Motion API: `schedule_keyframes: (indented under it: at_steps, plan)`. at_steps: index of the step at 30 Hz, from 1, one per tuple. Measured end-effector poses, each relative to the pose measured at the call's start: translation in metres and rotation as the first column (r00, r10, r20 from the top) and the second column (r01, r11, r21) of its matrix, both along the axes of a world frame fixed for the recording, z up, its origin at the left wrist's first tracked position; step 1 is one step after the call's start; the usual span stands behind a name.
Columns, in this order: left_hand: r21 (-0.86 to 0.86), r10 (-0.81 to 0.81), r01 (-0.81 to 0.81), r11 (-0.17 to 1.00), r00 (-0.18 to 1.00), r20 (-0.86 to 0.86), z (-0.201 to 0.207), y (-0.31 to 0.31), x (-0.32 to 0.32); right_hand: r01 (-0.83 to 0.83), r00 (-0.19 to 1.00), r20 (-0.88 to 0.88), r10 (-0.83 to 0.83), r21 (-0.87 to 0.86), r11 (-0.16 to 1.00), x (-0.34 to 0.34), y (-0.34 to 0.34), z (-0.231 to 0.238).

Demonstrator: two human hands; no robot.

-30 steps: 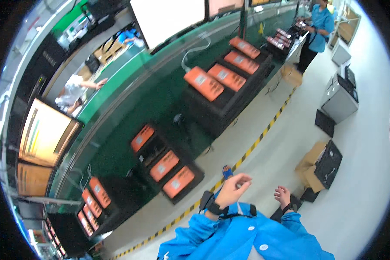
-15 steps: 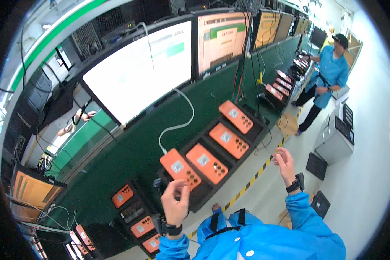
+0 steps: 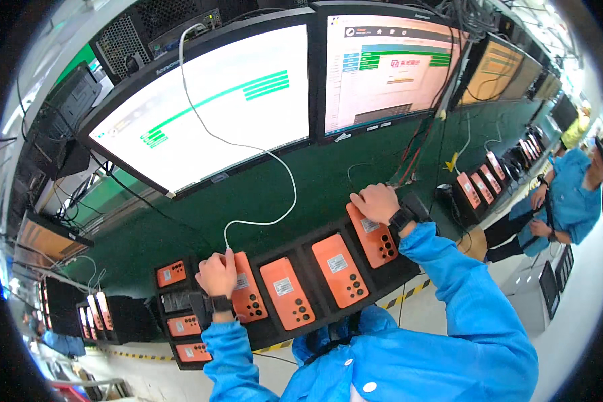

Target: Performing functional tests and scanning barcodes on multiple mobile phones at a testing station.

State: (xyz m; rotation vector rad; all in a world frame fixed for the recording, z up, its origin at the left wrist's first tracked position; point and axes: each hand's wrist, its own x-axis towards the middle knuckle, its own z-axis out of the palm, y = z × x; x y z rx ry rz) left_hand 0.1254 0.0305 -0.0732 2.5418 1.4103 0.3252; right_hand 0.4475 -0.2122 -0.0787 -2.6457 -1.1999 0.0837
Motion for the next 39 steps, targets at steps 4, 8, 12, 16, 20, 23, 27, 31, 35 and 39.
schedule_keyframes:
  at_steps: [4,8,12,16,20,23,27,31,35,39]
  plan:
    - [0.178,-0.070,0.076,0.981,0.997,-0.040,-0.027,0.005,0.010,-0.039,0.997,0.070,0.025,0.200,0.979,-0.002,0.014,-0.027]
    - [0.176,0.015,-0.056,0.983,0.975,0.224,-0.017,-0.002,0.000,-0.037,0.999,-0.009,0.043,0.382,0.923,-0.018,0.004,0.012]
    - [0.196,0.022,-0.070,0.978,0.971,0.237,-0.008,-0.015,-0.006,0.028,0.999,-0.023,-0.023,0.244,0.969,-0.035,-0.015,0.012]
    - [-0.034,0.015,-0.010,0.999,0.987,0.161,-0.010,-0.031,0.000,0.023,0.998,-0.055,-0.003,0.353,0.935,-0.031,-0.026,-0.007]
    - [0.344,-0.139,0.017,0.939,0.932,0.335,0.008,-0.049,-0.017,-0.123,0.985,0.168,0.029,0.585,0.802,-0.011,-0.053,0.004]
    - [0.057,-0.003,-0.027,0.998,0.882,0.471,0.043,-0.074,-0.030,0.252,0.946,-0.319,-0.059,0.612,0.749,0.013,-0.095,-0.006]
    - [-0.456,0.213,0.118,0.882,0.763,0.610,0.035,-0.106,-0.033,0.328,0.888,-0.441,-0.132,0.407,0.853,0.039,-0.143,-0.134]
    - [-0.517,0.112,0.221,0.827,0.836,0.537,0.029,-0.153,0.023,0.395,0.735,-0.643,-0.216,0.148,0.907,0.030,-0.158,-0.254]
    - [-0.258,-0.238,0.315,0.913,0.928,0.288,0.016,-0.157,0.069,0.412,0.741,-0.659,-0.132,0.290,0.864,0.018,-0.117,-0.292]
    - [-0.077,-0.338,0.358,0.931,0.921,0.193,0.009,-0.154,0.099,0.470,0.617,-0.779,-0.113,0.250,0.846,0.039,-0.123,-0.289]
